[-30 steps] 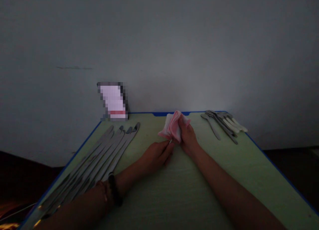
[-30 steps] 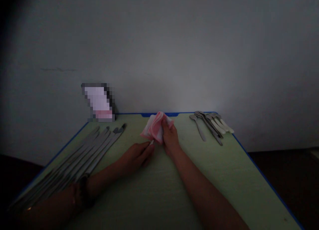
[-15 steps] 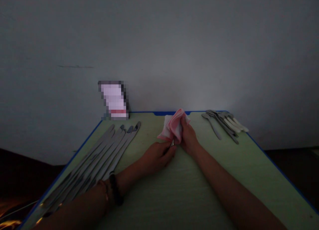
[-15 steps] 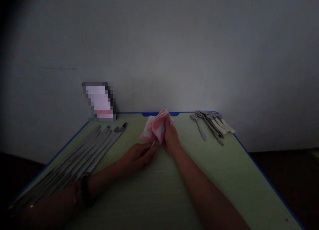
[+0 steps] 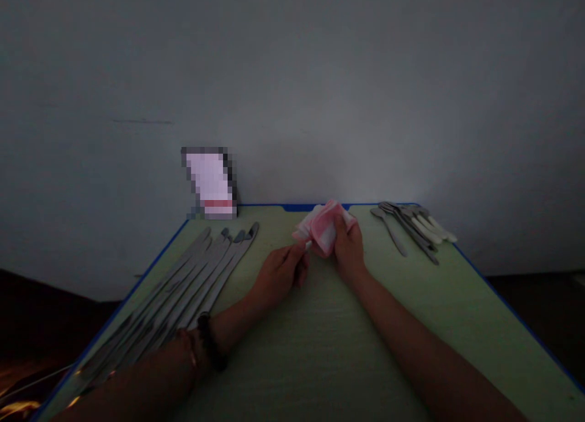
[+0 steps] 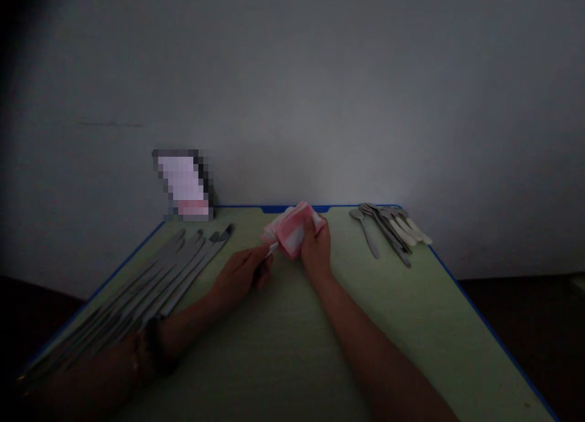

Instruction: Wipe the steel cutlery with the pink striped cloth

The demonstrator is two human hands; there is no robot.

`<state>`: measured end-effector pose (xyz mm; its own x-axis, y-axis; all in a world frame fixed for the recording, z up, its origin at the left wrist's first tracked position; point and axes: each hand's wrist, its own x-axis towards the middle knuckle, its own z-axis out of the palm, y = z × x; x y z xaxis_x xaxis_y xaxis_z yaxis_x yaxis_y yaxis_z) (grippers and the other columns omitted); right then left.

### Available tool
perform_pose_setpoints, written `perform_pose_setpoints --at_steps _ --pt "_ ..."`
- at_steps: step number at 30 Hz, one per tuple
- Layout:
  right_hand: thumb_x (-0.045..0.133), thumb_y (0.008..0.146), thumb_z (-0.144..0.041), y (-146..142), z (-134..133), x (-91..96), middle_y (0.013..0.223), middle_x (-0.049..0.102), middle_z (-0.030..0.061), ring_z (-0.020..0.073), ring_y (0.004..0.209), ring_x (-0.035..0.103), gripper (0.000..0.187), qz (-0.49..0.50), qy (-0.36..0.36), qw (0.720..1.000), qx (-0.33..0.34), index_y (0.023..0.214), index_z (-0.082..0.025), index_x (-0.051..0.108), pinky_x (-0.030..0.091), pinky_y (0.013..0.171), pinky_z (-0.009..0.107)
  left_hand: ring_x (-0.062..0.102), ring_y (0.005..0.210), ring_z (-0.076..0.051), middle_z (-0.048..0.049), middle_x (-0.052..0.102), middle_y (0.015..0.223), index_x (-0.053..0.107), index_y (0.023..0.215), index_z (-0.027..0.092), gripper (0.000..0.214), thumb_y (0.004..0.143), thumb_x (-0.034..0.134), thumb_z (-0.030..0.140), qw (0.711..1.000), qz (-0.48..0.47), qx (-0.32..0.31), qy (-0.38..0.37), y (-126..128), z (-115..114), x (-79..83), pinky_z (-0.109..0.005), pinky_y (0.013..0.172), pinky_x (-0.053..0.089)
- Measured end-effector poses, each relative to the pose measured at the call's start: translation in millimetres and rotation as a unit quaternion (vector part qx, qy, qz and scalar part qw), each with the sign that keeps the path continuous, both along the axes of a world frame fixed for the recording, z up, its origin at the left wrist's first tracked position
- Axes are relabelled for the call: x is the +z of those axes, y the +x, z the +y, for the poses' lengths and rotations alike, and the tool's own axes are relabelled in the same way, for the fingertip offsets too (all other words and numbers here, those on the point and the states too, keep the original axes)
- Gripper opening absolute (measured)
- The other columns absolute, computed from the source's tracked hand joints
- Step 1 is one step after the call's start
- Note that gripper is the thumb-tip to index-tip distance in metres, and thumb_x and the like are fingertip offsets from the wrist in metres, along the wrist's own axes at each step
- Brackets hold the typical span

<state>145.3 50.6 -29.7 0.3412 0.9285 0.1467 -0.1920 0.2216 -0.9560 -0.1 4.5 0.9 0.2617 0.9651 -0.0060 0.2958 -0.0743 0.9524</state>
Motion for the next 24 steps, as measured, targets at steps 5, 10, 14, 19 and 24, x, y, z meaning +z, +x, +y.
perform_pose_setpoints --at_steps 5,10,14,19,24 --pt "0.042 0.083 -0.051 6.7 1.8 -2.5 0.081 0.059 0.0004 0.0132 0.069 0.051 0.037 -0.051 0.019 0.995 -0.079 0.096 -0.019 0.056 0.04 0.064 0.024 0.038 0.038 -0.008 0.0065 0.045 0.043 0.049 0.069 0.017 0.039 0.09 0.033 0.046 0.997 -0.062 0.044 0.011 0.0 -0.4 -1.0 -0.019 0.041 0.031" --pt "0.058 0.074 -0.036 7.3 2.8 -5.5 0.098 0.06 0.0041 0.0178 0.088 0.053 0.031 -0.18 0.034 0.983 -0.025 0.101 -0.02 0.06 0.04 0.082 0.03 0.039 0.041 -0.008 0.0058 0.046 0.05 0.051 0.074 0.017 0.039 0.091 0.031 0.046 0.998 -0.059 0.025 0.02 -0.6 3.0 -3.7 -0.019 0.042 0.032" --pt "0.053 0.079 -0.034 3.0 -3.0 1.9 0.11 0.057 0.0057 0.0185 0.104 0.049 0.026 -0.221 0.097 0.97 -0.004 0.099 -0.023 0.064 0.033 0.096 0.033 0.043 0.044 -0.009 0.0054 0.047 0.049 0.053 0.07 0.017 0.042 0.092 0.03 0.045 0.998 0.022 -0.045 0.043 0.2 3.7 -5.9 -0.02 0.047 0.035" --pt "0.051 0.081 -0.042 3.4 -6.2 7.8 0.082 0.066 0.0018 0.0172 0.08 0.057 0.027 -0.209 0.054 0.969 0.123 0.078 -0.022 0.07 0.041 0.079 0.03 0.049 0.049 -0.011 0.0046 0.051 0.05 0.056 0.07 0.018 0.04 0.091 0.033 0.042 0.99 0.091 -0.091 0.065 1.5 1.3 -7.1 -0.022 0.053 0.038" --pt "0.049 0.08 -0.048 13.9 2.9 1.8 0.056 0.059 -0.0022 0.0133 0.055 0.051 0.033 -0.093 0.011 0.994 0.062 0.067 -0.019 0.061 0.041 0.061 0.026 0.05 0.05 -0.011 0.0039 0.052 0.051 0.055 0.069 0.017 0.045 0.093 0.027 0.042 0.986 0.111 -0.097 0.072 1.6 -1.1 -5.6 -0.022 0.055 0.038"
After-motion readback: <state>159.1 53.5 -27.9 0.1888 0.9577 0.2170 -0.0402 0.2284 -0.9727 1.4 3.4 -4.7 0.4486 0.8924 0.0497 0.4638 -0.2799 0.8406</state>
